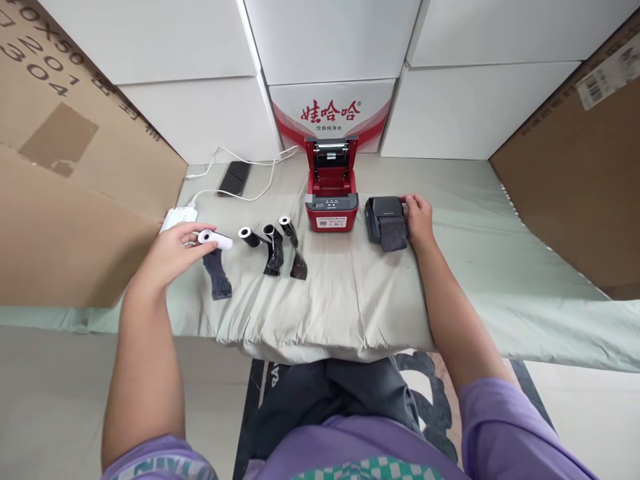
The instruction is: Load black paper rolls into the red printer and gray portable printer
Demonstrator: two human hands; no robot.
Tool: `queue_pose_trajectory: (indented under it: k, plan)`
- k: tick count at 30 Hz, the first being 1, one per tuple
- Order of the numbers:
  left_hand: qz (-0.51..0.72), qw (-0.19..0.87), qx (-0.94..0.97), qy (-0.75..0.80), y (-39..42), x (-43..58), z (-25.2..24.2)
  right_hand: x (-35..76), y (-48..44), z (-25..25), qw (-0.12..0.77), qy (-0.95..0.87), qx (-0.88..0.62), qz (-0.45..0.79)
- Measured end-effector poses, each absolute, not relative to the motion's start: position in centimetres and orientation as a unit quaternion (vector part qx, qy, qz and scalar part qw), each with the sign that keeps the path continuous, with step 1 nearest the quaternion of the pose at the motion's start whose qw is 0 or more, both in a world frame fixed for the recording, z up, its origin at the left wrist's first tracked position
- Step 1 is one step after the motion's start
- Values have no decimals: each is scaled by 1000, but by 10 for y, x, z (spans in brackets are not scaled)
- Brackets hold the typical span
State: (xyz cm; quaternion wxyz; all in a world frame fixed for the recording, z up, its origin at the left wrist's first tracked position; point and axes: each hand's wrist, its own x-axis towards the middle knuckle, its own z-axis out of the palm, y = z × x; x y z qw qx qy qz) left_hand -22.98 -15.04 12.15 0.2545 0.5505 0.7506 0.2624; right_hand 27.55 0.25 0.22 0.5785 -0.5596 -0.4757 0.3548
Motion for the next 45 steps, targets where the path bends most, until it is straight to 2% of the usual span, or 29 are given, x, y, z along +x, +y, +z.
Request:
queue_pose_trajectory:
  k: [6, 15, 19, 23, 28, 30, 32, 37, 39, 45]
  plan:
    - [186, 235, 567, 767, -147, -228, 109, 276, 4, 0, 580, -479, -555, 354]
    - [157, 218, 597, 756, -142, -228, 91, 276, 5, 0, 578, -477, -561, 350]
    - [91, 169, 619, 762, -142, -222, 98, 277, 7, -3, 575, -491, -561, 337]
    - [104, 90, 661, 738, -135, -205, 108, 279, 9, -6, 577, -497, -558, 329]
    - [64, 123, 687, 714, -115, -188, 116, 279, 9, -6, 579, -493, -560, 329]
    - [105, 134, 667, 726, -112, -189, 123, 278, 9, -6, 578, -491, -562, 331]
    - [208, 159, 653, 710, -112, -190, 132, 278, 9, -5, 575, -491, -564, 332]
    - [514, 349, 604, 499, -112, -161, 152, 276, 8, -4, 580, -495, -561, 322]
    - [561, 398, 577, 440, -108, -136, 157, 276, 8, -4, 583, -495, -557, 323]
    - [569, 536, 504, 368, -83, -68, 170, 278, 8, -4, 583, -502, -552, 321]
